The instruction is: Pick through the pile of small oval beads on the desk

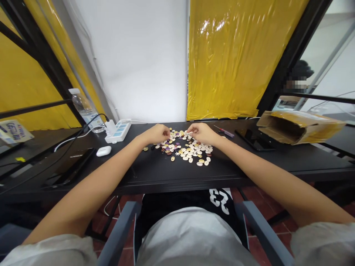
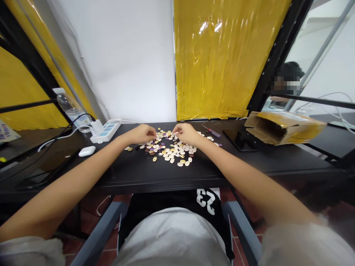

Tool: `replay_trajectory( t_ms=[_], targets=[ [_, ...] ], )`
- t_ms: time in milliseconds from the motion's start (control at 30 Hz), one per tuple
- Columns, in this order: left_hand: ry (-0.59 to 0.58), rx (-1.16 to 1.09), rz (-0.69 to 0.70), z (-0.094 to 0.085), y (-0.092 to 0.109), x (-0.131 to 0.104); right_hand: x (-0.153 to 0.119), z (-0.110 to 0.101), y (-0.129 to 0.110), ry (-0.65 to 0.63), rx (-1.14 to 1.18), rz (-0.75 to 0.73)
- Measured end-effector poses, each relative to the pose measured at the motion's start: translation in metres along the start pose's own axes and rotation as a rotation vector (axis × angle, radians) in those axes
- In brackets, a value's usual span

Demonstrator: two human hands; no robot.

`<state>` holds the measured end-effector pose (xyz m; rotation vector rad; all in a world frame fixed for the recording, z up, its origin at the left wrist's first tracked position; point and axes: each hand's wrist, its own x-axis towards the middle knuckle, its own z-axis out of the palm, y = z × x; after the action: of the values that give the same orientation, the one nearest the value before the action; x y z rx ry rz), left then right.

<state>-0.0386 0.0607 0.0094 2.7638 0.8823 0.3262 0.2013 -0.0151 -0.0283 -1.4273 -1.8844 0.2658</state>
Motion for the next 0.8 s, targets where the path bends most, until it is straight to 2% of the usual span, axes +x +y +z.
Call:
replay_trajectory(
  t_ms=[333,800],
  targets=[
    [-0.042,-0.005,-0.031,-0.005,0.005,-0.002,0.003,0.0,0.0,-0.022,0.072,0.026],
    [-0.124,-0.029,-0.001,-0.006,0.008,-0.003,-0.001,-0.002,-0.009,-0.049,0.003,-0.013]
  ],
)
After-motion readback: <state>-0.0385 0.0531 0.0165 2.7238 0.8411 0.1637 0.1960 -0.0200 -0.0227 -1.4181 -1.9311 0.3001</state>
